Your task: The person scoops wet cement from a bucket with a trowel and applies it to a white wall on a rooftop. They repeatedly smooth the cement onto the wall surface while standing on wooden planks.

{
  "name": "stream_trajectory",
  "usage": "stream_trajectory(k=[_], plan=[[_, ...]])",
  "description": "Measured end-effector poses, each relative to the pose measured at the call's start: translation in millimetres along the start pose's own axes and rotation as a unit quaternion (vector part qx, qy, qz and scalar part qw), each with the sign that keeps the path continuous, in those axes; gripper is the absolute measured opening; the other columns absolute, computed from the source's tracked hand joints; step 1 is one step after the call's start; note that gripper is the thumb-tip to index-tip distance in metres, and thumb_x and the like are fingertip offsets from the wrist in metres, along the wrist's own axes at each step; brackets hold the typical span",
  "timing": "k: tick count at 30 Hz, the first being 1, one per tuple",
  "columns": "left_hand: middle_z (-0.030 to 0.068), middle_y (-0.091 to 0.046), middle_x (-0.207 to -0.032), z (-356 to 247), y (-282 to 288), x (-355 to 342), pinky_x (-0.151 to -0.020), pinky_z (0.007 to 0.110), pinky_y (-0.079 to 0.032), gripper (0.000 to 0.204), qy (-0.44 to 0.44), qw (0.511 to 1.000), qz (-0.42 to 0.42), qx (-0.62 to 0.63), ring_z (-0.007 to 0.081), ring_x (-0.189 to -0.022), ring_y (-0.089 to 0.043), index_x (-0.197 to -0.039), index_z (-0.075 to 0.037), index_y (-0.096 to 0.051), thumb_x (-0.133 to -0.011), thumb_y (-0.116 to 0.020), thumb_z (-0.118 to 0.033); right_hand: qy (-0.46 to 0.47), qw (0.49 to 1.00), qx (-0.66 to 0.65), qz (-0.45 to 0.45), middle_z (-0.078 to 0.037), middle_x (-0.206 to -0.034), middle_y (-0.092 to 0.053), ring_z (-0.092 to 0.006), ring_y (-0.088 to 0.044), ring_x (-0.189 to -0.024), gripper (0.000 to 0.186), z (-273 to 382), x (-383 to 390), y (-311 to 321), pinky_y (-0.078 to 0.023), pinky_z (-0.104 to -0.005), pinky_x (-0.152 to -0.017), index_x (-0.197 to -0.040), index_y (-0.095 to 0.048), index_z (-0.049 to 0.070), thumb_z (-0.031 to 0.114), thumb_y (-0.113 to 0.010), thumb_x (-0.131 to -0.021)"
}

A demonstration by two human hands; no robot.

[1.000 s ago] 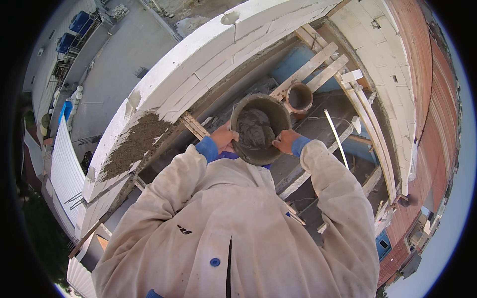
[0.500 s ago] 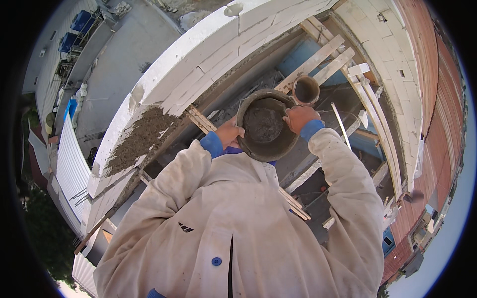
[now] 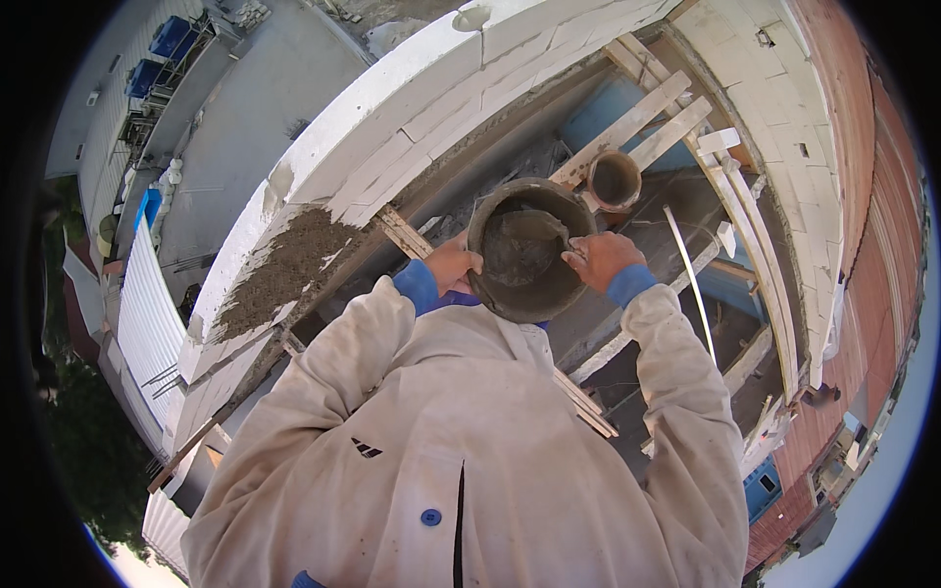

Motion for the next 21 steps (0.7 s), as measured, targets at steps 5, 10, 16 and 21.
stream_trajectory(k=[5,10,16,21], plan=[[0.0173,-0.061,-0.131,4.3,-5.3,-20.2,-0.092,0.052,-0.062,0.084,0.014,1.000,0.015,0.003,0.0314,-0.107,-0.071,-0.162,-0.021,-0.027,-0.086,-0.051,0.006,0.014,0.985,0.086,0.148,-0.020,-0.102,-0.076,-0.0417,-0.072,-0.099,0.044,10.8,-12.7,-11.3,-0.057,-0.0521,-0.091,-0.112,-0.078,0.008,0.047,-0.063,-0.099],[0.0188,-0.065,-0.122,0.8,-4.4,-25.0,-0.085,0.052,-0.065,0.088,-0.028,0.997,-0.019,-0.073,0.0322,-0.096,-0.075,-0.163,-0.021,-0.026,-0.084,-0.056,0.002,-0.121,0.990,0.071,-0.003,-0.020,-0.106,-0.076,-0.0401,-0.072,-0.105,0.044,-7.8,-12.3,9.6,-0.057,-0.0515,-0.095,-0.117,-0.078,0.013,0.049,-0.061,-0.100],[0.0176,-0.067,-0.119,19.7,-3.4,-54.0,-0.081,0.053,-0.065,0.090,0.029,0.999,-0.016,-0.042,0.0321,-0.092,-0.076,-0.163,-0.022,-0.025,-0.082,-0.059,-0.001,-0.051,0.994,0.082,0.046,-0.021,-0.111,-0.075,-0.0417,-0.071,-0.107,0.044,-8.8,-18.2,-3.7,-0.057,-0.0523,-0.095,-0.114,-0.079,0.015,0.052,-0.062,-0.098],[0.0165,-0.067,-0.116,11.5,-0.7,-56.7,-0.077,0.051,-0.066,0.089,0.002,0.998,-0.036,-0.055,0.0306,-0.090,-0.076,-0.162,-0.027,-0.026,-0.083,-0.060,-0.004,-0.071,0.986,0.078,0.127,-0.018,-0.112,-0.076,-0.0397,-0.072,-0.108,0.050,-6.7,-8.9,-13.3,-0.056,-0.0515,-0.097,-0.116,-0.079,0.017,0.059,-0.063,-0.095]])
Point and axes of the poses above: each hand's wrist, its own x-axis away from the middle knuckle, its own y-axis out of the back of the hand, z = x × y, the point moved 7 cm from there along -x, towards the middle knuckle
